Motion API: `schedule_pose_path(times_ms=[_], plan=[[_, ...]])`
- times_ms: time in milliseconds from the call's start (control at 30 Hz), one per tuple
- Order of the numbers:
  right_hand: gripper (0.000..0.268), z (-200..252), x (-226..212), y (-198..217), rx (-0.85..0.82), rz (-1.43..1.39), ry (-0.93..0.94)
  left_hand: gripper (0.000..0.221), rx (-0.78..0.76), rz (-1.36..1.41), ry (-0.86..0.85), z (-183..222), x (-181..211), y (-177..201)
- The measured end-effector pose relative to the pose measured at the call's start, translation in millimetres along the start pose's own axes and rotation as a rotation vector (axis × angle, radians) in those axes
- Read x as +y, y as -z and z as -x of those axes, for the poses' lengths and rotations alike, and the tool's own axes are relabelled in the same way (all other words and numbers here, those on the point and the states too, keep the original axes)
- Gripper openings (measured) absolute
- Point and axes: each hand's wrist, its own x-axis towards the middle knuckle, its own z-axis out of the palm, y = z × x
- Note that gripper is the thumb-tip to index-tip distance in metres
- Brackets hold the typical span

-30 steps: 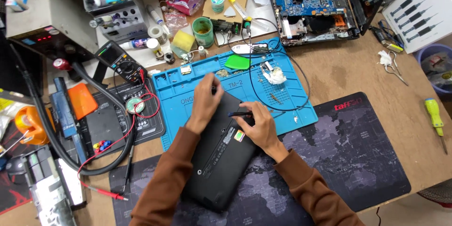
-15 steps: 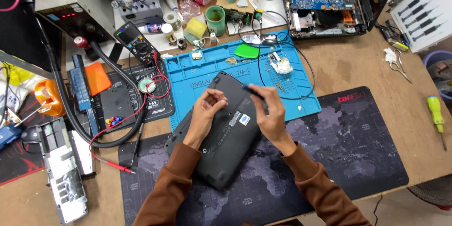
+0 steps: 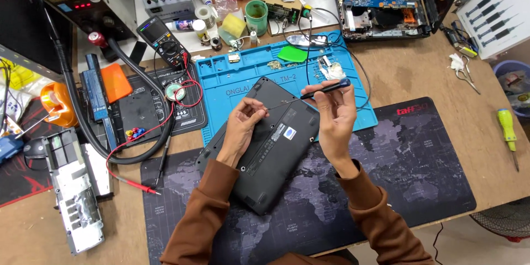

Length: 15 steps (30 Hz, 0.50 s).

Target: Disassembling a laptop by removing screws and the back panel using a screwdriver

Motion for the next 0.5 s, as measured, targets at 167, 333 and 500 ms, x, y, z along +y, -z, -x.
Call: schedule_pose_path(times_ms=[167,333,500], plan=[[0.014,0.2,0.1,-5.1,0.018,0.005,-0.020,0.020,0.007,0.009,0.001,1.0,-2.0,3.9],[0.014,-1.2,3.8,-5.0,0.027,0.022,-0.024,0.018,0.020,0.024,0.001,0.8,-2.8,5.8],[0.015,-1.1,4.7,-6.1,0.034,0.014,-0.059,0.016,0.020,0.016,0.000,1.7,0.4,4.1]])
